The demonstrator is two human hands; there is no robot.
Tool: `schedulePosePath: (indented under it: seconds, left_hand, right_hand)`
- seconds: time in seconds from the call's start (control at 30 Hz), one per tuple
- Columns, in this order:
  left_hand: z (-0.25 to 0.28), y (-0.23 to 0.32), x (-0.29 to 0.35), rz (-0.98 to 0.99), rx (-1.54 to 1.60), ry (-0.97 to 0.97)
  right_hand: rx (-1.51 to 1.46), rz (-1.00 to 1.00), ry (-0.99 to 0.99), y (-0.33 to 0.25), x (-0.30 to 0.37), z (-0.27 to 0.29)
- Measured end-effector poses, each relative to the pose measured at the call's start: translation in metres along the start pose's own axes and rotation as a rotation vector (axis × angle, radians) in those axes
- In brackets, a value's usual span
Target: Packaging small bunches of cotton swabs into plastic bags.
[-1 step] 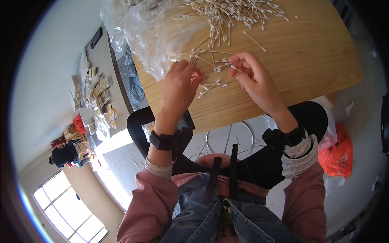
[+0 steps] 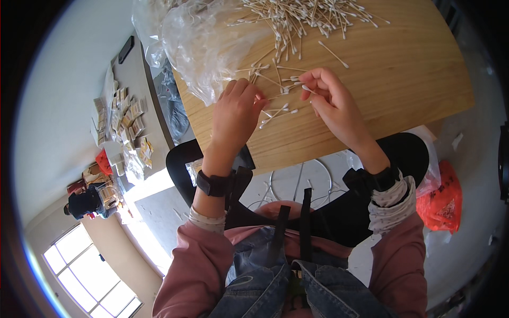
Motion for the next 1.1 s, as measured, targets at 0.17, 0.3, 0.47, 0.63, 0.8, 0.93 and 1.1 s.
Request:
schedulePosePath:
  seconds: [0.17,0.3,0.47,0.63,0.8,0.93,1.1]
  left_hand:
    - [0.002,0.003,-0.003,-0.053,-0.065,-0.005]
    - [0.015,0.013,-0.007,0.091,0.222,0.038]
    - [0.023,0.045,-0.029,0.206,0.527,-0.075]
    - [0.009,0.019,-0.049,0.365,0.366,0.051]
    - [0.001,0.015,-0.053,0.449,0.101,-0.172]
    - [-0.003,0.011,-0.045,0.601,0.192,-0.287]
    - [-0.004,0.013,-0.025,0.599,0.214,-0.146]
  right_hand:
    - [-0.013,0.016,0.008,0.002,-0.002,0.000]
    - [-0.132,-0.033,0.002,-0.003,-0.003,-0.003]
    - [-0.310,-0.095,-0.085,-0.002,-0.004,-0.004]
    - [-0.600,-0.018,0.131,0.000,-0.012,0.029]
    - [-0.704,0.014,0.230,-0.002,-0.012,0.039]
    - [-0.729,-0.007,0.173,0.002,-0.012,0.038]
    - [-0.744,0.013,0.240,0.001,-0.013,0.034]
Point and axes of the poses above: each hand's wrist, its own x-axis away from the middle knuckle, its own z-axis out of the back of the hand, y = z × x, the point moved 2 cm from there along -x, towards the middle knuckle, and after that the axes turned 5 degrees about -z, right-handed, at the moved point
